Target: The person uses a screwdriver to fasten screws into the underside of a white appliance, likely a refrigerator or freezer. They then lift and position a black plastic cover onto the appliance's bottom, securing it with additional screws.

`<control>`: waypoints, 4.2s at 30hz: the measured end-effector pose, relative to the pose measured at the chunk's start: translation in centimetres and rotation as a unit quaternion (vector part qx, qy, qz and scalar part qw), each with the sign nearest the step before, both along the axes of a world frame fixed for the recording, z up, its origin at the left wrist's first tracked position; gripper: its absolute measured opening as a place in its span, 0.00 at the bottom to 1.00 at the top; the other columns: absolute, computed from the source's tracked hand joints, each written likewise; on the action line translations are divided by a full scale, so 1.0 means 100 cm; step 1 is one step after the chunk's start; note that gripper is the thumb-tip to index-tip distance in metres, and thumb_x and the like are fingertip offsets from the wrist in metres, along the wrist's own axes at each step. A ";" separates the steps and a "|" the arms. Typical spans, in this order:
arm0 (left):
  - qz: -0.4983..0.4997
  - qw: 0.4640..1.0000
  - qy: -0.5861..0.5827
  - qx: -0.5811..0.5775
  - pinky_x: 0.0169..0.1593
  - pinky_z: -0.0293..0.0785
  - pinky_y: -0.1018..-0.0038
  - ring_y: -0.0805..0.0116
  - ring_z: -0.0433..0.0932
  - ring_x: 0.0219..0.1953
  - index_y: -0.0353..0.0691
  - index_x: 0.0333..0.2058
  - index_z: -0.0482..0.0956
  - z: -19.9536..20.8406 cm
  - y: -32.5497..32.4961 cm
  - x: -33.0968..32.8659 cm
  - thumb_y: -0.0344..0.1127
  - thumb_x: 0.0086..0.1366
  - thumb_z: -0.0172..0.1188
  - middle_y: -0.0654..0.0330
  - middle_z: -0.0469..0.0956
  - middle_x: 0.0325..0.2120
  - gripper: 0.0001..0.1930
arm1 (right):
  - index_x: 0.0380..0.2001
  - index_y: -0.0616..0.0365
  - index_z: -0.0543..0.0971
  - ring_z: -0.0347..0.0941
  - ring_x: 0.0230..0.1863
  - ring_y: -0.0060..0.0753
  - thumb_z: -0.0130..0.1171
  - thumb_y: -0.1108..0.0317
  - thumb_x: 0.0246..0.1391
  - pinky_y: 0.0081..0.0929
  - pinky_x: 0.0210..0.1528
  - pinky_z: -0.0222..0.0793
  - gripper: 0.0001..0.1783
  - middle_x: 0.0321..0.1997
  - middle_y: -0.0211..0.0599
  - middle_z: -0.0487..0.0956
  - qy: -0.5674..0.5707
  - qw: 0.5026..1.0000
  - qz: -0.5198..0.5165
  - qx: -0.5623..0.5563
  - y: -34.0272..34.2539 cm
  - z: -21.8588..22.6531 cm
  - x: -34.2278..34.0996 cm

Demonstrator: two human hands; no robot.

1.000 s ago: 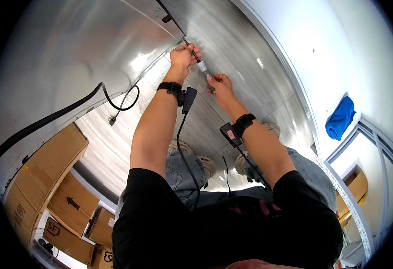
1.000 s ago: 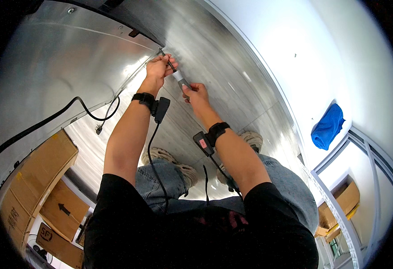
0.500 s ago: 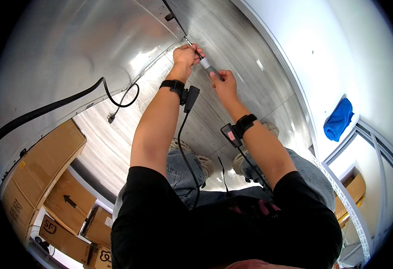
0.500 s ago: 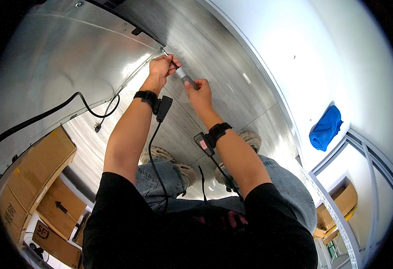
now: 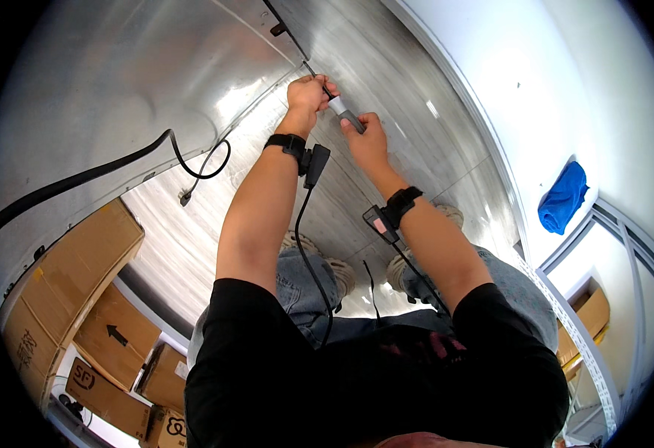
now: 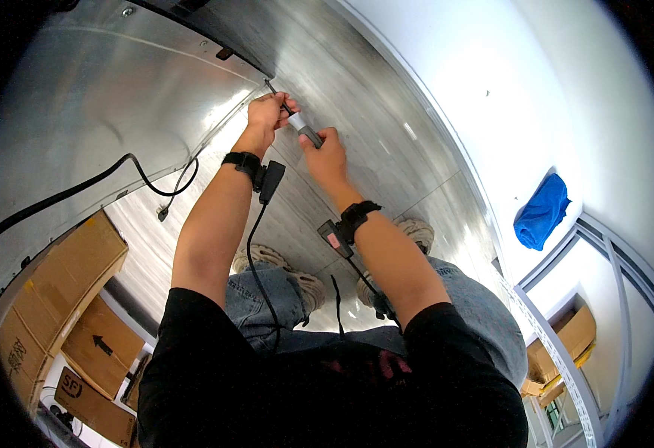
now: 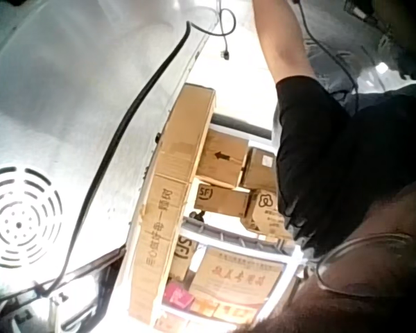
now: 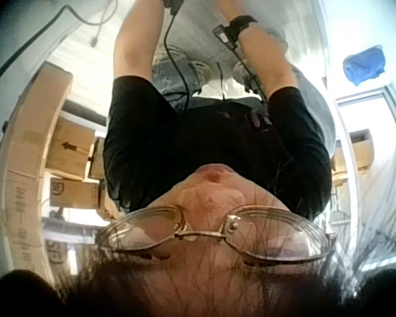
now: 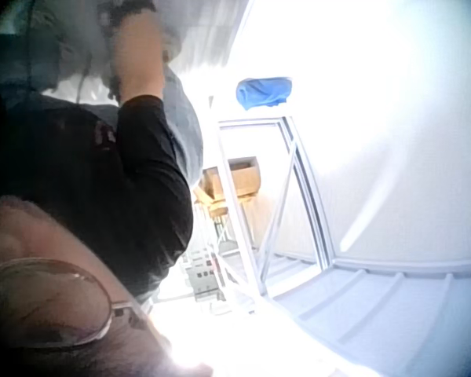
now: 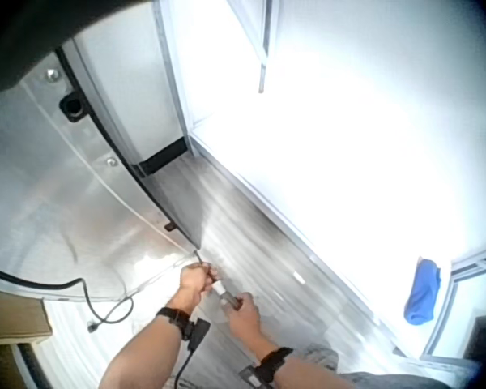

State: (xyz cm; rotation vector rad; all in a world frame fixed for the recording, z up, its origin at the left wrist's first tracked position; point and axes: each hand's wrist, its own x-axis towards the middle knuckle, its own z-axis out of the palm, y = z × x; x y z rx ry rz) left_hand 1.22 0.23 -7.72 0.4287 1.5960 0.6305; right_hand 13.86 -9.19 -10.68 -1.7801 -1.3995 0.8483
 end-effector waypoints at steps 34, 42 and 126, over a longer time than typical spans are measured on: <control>-0.098 0.994 -0.028 0.042 0.41 0.76 0.72 0.66 0.77 0.37 0.34 0.44 0.71 0.004 -0.023 0.005 0.28 0.62 0.55 0.55 0.75 0.36 0.11 | 0.31 0.60 0.73 0.63 0.14 0.23 0.53 0.53 0.56 0.21 0.14 0.53 0.19 0.19 0.33 0.72 0.412 0.802 -0.062 -0.429 0.027 0.026 0.020; -0.058 0.985 -0.148 0.067 0.37 0.76 0.73 0.67 0.76 0.37 0.35 0.42 0.72 -0.025 -0.028 -0.008 0.28 0.60 0.57 0.57 0.75 0.36 0.11 | 0.33 0.58 0.73 0.63 0.16 0.20 0.54 0.52 0.56 0.19 0.14 0.52 0.18 0.20 0.34 0.71 0.230 0.922 -0.047 -0.309 0.021 0.029 0.012; -0.037 0.994 -0.095 0.046 0.42 0.73 0.70 0.65 0.77 0.39 0.34 0.49 0.64 0.003 -0.021 0.003 0.28 0.62 0.55 0.54 0.75 0.39 0.17 | 0.38 0.63 0.69 0.74 0.36 0.46 0.65 0.56 0.41 0.38 0.39 0.68 0.26 0.35 0.49 0.76 0.111 0.968 0.056 -0.220 0.015 0.025 0.008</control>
